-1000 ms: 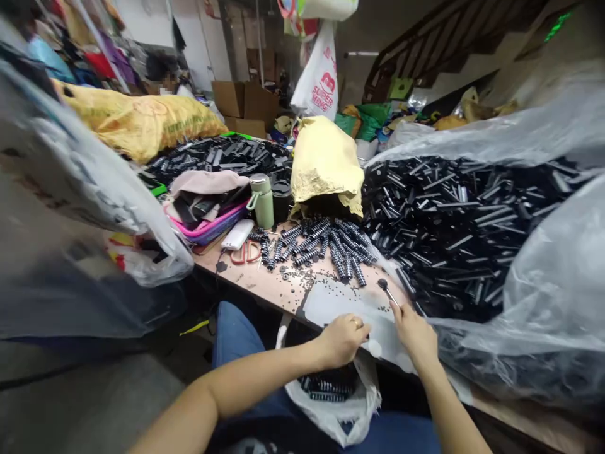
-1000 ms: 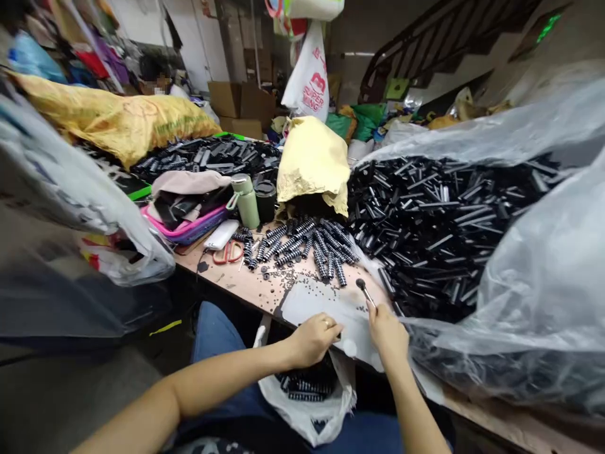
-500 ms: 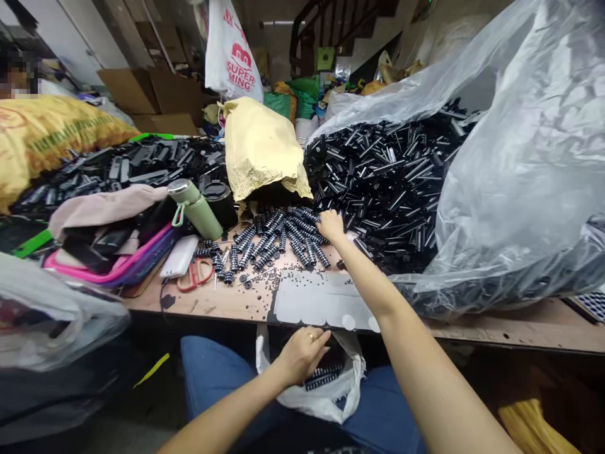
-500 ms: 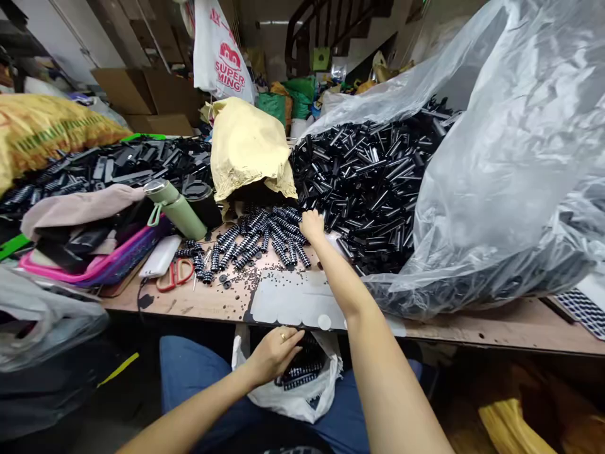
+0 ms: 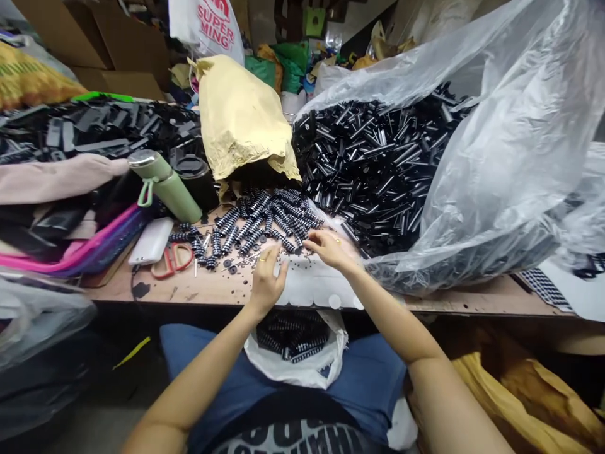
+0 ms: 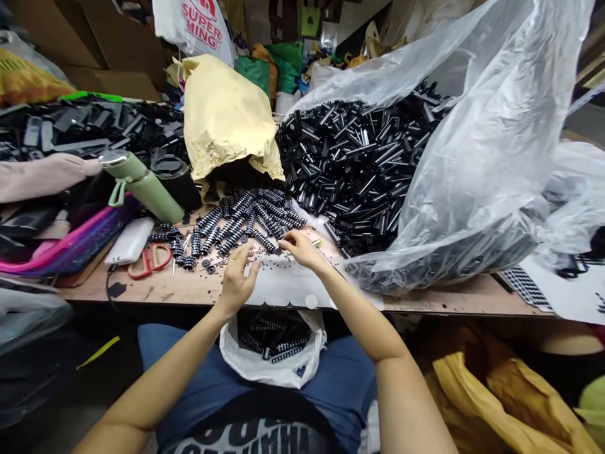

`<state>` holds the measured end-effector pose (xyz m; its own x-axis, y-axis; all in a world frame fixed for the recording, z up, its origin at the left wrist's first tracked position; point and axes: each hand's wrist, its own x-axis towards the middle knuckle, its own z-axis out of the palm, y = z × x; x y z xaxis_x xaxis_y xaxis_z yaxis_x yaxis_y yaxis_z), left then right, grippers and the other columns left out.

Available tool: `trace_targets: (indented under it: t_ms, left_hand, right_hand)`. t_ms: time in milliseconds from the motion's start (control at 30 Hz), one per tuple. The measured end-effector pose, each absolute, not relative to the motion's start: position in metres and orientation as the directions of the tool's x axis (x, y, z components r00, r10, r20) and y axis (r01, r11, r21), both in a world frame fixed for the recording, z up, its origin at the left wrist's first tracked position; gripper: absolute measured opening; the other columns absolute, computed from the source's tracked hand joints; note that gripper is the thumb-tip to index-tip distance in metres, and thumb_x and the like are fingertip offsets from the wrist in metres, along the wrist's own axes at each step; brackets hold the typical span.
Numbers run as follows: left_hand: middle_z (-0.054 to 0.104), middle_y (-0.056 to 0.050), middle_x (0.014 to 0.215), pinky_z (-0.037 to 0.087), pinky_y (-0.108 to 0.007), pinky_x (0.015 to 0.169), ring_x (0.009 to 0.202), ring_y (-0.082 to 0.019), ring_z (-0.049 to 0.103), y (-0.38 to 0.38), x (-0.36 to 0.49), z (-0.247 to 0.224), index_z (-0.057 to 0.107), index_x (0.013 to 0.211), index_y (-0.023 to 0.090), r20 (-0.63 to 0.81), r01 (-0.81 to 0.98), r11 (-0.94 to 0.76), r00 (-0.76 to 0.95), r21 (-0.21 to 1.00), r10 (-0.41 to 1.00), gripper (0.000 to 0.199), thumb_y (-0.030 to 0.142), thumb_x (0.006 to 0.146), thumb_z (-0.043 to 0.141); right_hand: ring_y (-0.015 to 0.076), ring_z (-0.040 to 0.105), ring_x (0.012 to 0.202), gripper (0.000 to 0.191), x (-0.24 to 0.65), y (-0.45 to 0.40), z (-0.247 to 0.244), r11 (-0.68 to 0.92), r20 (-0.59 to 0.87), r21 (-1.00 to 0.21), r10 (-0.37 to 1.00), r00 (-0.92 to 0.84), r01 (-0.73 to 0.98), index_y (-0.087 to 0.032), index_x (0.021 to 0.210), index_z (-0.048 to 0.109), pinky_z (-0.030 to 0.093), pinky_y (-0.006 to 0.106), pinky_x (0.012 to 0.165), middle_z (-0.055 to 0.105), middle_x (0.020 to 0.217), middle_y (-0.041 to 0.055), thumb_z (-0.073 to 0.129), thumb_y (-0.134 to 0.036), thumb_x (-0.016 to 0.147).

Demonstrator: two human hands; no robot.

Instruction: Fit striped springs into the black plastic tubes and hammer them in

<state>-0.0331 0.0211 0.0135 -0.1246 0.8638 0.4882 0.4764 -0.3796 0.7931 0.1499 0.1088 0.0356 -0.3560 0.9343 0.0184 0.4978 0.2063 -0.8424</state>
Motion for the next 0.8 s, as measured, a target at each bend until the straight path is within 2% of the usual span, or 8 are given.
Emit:
trace_targets:
  t_ms: [100, 233, 300, 433, 500, 667, 733, 800]
  left_hand:
    - [0.061, -0.013, 0.119, 0.049, -0.035, 0.092, 0.106, -0.020, 0.060, 0.028, -0.012, 0.013, 0.040, 0.141, 0.018, 0.230, 0.188, -0.194, -0.194, 0.963, 0.954, 0.055, 0.037, 0.091, 0.053]
    - [0.066, -0.005, 0.089, 0.051, -0.030, 0.085, 0.084, -0.015, 0.065, 0.038, 0.002, -0.001, 0.046, 0.133, 0.016, 0.063, -0.125, -0.090, -0.207, 0.988, 0.976, 0.054, 0.040, 0.086, 0.059]
    - [0.062, -0.001, 0.080, 0.053, -0.028, 0.076, 0.073, -0.013, 0.063, 0.041, 0.000, -0.007, 0.048, 0.128, 0.018, 0.003, -0.230, -0.054, -0.218, 0.972, 0.976, 0.052, 0.042, 0.084, 0.061]
    - [0.055, 0.004, 0.070, 0.047, -0.021, 0.051, 0.053, -0.008, 0.054, 0.041, -0.010, -0.004, 0.051, 0.118, 0.019, -0.195, -0.441, 0.103, -0.169, 0.891, 0.966, 0.047, 0.048, 0.082, 0.060]
    - [0.054, 0.004, 0.068, 0.042, -0.019, 0.044, 0.049, -0.007, 0.050, 0.038, -0.014, 0.001, 0.054, 0.111, 0.018, -0.239, -0.479, 0.152, -0.125, 0.865, 0.963, 0.046, 0.050, 0.080, 0.063]
    - [0.055, 0.004, 0.070, 0.034, -0.016, 0.036, 0.044, -0.004, 0.046, 0.032, -0.016, 0.010, 0.057, 0.097, 0.016, -0.188, -0.359, 0.133, -0.123, 0.924, 0.974, 0.043, 0.048, 0.072, 0.071]
    - [0.056, 0.004, 0.069, 0.031, -0.016, 0.033, 0.042, -0.004, 0.044, 0.033, -0.014, 0.013, 0.058, 0.094, 0.015, -0.154, -0.277, 0.109, -0.144, 0.955, 0.978, 0.042, 0.047, 0.070, 0.072]
    - [0.054, 0.004, 0.064, 0.030, -0.015, 0.033, 0.040, -0.003, 0.043, 0.034, -0.011, 0.017, 0.059, 0.092, 0.015, -0.157, -0.250, 0.128, -0.097, 0.960, 0.983, 0.042, 0.047, 0.069, 0.073]
  right_hand:
    - [0.0145, 0.061, 0.075, 0.028, 0.146, 0.069, 0.024, 0.149, -0.047, -0.905, 0.897, -0.439, 0.400, -0.016, 0.091, 0.061, 0.049, 0.027, 0.068, 0.066, 0.080, 0.0015, 0.055, -0.043, 0.087]
    - [0.0172, 0.061, 0.087, 0.026, 0.152, 0.053, 0.020, 0.203, -0.039, -0.853, 0.894, -0.447, 0.480, -0.017, 0.097, 0.064, 0.048, 0.031, 0.080, 0.068, 0.094, 0.0043, 0.051, -0.039, 0.091]
    - [0.0229, 0.057, 0.101, 0.028, 0.168, 0.067, 0.024, 0.196, 0.004, -0.730, 0.959, -0.283, 0.655, -0.014, 0.105, 0.063, 0.043, 0.038, 0.091, 0.065, 0.108, 0.0115, 0.049, -0.035, 0.093]
    - [0.0336, 0.044, 0.117, 0.030, 0.207, 0.117, 0.029, -0.082, 0.116, -0.242, 0.987, 0.113, 0.967, -0.004, 0.108, 0.062, 0.032, 0.047, 0.096, 0.058, 0.117, 0.0255, 0.039, -0.016, 0.093]
    - [0.0346, 0.042, 0.117, 0.030, 0.218, 0.136, 0.031, -0.124, 0.092, -0.191, 0.985, 0.143, 0.974, -0.001, 0.105, 0.063, 0.031, 0.047, 0.095, 0.057, 0.117, 0.0279, 0.038, -0.010, 0.090]
    - [0.0276, 0.052, 0.102, 0.020, 0.214, 0.141, 0.039, -0.050, 0.081, -0.343, 0.993, 0.083, 0.938, -0.009, 0.088, 0.065, 0.038, 0.038, 0.086, 0.064, 0.103, 0.0183, 0.052, -0.024, 0.087]
    - [0.0198, 0.056, 0.084, 0.026, 0.199, 0.125, 0.039, 0.012, 0.040, -0.648, 0.999, 0.018, 0.762, -0.014, 0.082, 0.063, 0.042, 0.032, 0.075, 0.066, 0.089, 0.0095, 0.060, -0.040, 0.082]
    - [0.0146, 0.055, 0.069, 0.040, 0.180, 0.102, 0.034, -0.014, -0.057, -0.919, 0.993, -0.099, 0.394, -0.016, 0.079, 0.061, 0.043, 0.028, 0.064, 0.063, 0.078, 0.0044, 0.064, -0.055, 0.074]
